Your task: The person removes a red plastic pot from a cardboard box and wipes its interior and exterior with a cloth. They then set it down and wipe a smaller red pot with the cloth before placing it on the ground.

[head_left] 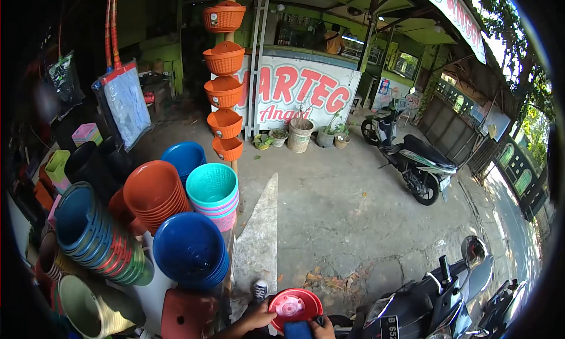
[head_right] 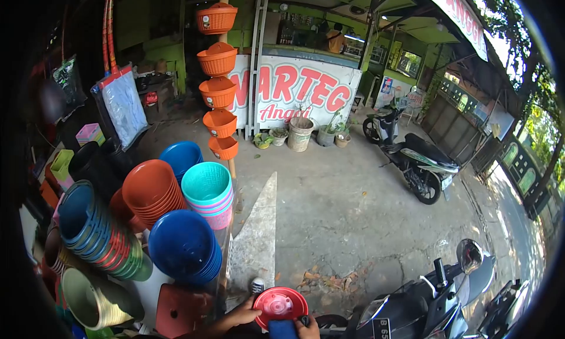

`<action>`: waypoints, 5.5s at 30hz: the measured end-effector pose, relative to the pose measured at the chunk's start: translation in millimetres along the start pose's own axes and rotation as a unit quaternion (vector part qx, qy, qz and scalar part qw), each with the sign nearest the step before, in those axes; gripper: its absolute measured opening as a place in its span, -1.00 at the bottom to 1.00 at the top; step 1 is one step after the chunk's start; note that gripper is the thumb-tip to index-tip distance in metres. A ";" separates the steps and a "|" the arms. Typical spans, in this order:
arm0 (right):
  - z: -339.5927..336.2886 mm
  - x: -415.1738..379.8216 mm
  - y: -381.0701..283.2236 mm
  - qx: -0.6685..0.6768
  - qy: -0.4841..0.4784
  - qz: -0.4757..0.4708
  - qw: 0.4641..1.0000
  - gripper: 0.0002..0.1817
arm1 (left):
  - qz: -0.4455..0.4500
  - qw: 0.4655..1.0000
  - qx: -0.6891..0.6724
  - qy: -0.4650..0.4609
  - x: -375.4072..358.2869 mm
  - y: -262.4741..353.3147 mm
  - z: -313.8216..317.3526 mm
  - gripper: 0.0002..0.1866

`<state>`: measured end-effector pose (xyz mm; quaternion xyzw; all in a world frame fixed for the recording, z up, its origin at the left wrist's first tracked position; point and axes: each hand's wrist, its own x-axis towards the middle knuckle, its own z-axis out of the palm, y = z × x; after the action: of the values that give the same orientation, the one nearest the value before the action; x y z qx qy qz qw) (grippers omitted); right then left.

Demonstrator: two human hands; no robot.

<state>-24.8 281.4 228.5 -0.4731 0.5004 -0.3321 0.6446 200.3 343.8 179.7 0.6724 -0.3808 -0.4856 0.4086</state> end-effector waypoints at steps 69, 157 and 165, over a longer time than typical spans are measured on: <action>349.0 853.1 35.3 -0.621 -0.716 -0.286 -0.138 -0.61 | -0.075 0.016 -0.557 0.827 857.9 38.2 54.8 -0.19; 295.9 658.1 -352.5 -0.142 -0.954 0.212 0.155 -0.59 | 0.158 0.023 -0.176 0.971 612.5 333.1 67.7 0.26; 229.1 611.1 -312.4 -0.111 -0.985 -0.089 -0.102 -0.59 | 0.135 0.099 -0.059 0.984 590.4 358.6 52.6 0.16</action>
<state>379.4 -309.7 332.5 0.3945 0.6909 -0.4980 -0.3449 249.0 -337.1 297.4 0.4689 0.3018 0.6467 0.5204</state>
